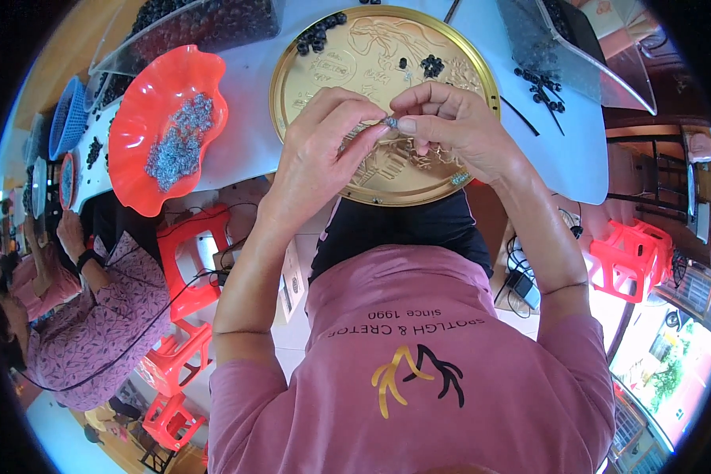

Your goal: The person assembles small plastic beads and metal pins by hand at a workbench, taking components from plastic bins and placing them into a gold tray.

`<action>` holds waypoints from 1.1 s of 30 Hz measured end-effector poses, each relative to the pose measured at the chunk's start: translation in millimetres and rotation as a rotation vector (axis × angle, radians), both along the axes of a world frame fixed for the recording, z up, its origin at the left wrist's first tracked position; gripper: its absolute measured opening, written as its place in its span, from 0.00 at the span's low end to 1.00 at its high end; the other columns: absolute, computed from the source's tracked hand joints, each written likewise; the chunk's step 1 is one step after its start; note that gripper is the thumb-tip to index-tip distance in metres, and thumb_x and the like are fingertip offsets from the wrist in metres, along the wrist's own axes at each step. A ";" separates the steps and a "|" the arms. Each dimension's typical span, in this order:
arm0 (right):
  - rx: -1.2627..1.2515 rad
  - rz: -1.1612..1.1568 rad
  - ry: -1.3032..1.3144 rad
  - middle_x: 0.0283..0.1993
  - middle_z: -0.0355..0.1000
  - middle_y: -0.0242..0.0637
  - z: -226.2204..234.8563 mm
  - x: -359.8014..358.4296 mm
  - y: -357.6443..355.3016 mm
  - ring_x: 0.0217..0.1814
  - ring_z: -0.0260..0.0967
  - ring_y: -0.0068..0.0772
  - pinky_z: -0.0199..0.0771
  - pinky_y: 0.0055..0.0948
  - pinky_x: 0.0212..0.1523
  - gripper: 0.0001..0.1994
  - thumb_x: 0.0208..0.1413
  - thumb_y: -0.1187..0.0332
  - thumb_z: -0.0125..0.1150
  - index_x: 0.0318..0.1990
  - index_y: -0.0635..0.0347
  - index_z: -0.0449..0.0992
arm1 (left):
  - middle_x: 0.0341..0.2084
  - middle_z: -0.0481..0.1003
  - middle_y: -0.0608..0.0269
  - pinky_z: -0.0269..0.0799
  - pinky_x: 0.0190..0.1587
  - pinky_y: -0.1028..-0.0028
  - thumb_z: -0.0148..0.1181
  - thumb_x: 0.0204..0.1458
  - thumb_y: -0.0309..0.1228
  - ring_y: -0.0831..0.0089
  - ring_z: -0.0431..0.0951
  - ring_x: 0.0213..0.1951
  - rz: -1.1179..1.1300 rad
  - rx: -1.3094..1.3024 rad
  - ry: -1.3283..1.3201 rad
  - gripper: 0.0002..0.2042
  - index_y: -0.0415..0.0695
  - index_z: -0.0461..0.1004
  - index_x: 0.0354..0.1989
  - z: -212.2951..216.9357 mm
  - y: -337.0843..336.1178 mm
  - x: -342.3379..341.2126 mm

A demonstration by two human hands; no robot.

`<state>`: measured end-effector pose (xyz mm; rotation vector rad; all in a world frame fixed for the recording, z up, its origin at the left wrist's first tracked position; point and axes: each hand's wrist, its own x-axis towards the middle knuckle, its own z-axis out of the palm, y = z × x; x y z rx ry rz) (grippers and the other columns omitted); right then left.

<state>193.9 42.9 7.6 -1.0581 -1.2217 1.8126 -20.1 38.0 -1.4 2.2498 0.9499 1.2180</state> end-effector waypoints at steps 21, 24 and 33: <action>0.842 -0.232 -0.520 0.38 0.78 0.37 -9.0 -5.8 -18.9 0.37 0.77 0.26 0.76 0.25 0.41 0.15 0.54 0.72 0.64 0.50 0.59 0.76 | 0.25 0.79 0.66 0.70 0.30 0.82 0.63 0.57 0.29 0.85 0.73 0.27 0.094 -0.865 -0.328 0.07 0.38 0.78 0.39 5.1 -12.0 11.0; 0.778 -0.268 -0.433 0.38 0.78 0.36 -10.9 -6.6 -19.3 0.39 0.77 0.24 0.76 0.25 0.41 0.14 0.56 0.72 0.63 0.50 0.59 0.76 | 0.26 0.79 0.67 0.69 0.29 0.83 0.62 0.58 0.30 0.86 0.72 0.26 0.043 -0.939 -0.360 0.07 0.39 0.78 0.39 3.4 -10.9 10.6; 0.184 -0.107 -0.060 0.43 0.75 0.36 -14.8 1.3 -13.5 0.42 0.73 0.22 0.75 0.24 0.43 0.19 0.57 0.71 0.62 0.55 0.67 0.71 | 0.29 0.76 0.68 0.68 0.30 0.83 0.63 0.57 0.28 0.86 0.71 0.28 0.023 -0.780 -0.337 0.10 0.37 0.75 0.44 -0.5 -13.5 16.7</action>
